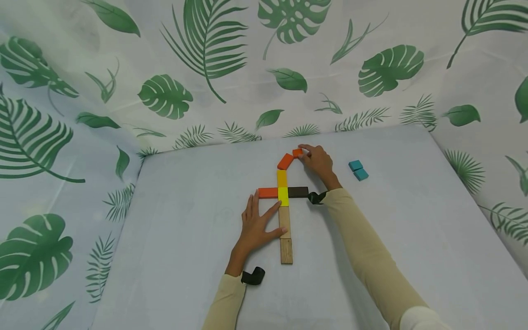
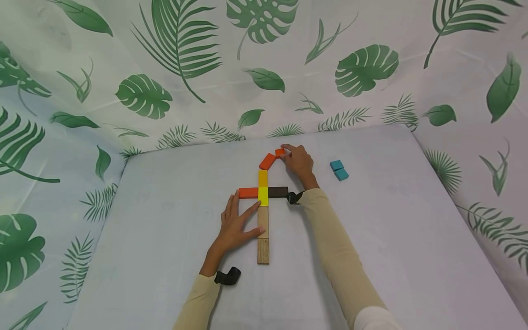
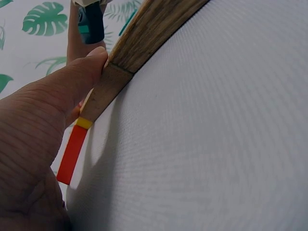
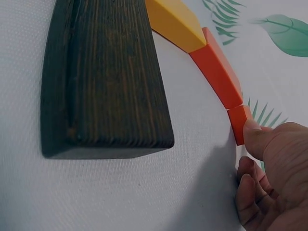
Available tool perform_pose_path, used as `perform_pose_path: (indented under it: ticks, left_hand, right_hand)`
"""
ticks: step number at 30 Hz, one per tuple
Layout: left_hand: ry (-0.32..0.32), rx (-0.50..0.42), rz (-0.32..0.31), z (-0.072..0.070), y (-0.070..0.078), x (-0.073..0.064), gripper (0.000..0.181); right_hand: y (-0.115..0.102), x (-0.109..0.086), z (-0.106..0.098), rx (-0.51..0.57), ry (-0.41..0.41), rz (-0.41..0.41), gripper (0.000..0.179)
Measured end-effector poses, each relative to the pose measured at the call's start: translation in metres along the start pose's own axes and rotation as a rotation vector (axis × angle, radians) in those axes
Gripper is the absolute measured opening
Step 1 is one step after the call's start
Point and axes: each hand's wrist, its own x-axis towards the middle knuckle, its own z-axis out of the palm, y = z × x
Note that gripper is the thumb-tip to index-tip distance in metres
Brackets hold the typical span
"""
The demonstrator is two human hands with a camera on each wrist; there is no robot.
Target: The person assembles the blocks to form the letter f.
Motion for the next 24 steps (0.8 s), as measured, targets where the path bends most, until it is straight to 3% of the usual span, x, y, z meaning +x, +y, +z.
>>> perform_pose_path:
  ticks: [5,12,24]
  left_hand:
    - [0.011,0.013,0.008,0.000,-0.001,0.000,0.075]
    - [0.009,0.017,0.008,0.001,-0.002,0.001,0.076]
    - [0.017,0.015,0.000,0.002,-0.002,0.001,0.075]
  right_hand:
    - [0.000,-0.001,0.000,0.009,-0.004,0.013,0.046]
    - [0.003,-0.002,0.001,0.115,0.012,0.066,0.054]
    - [0.008,-0.014,-0.004,0.285,0.030,0.014,0.040]
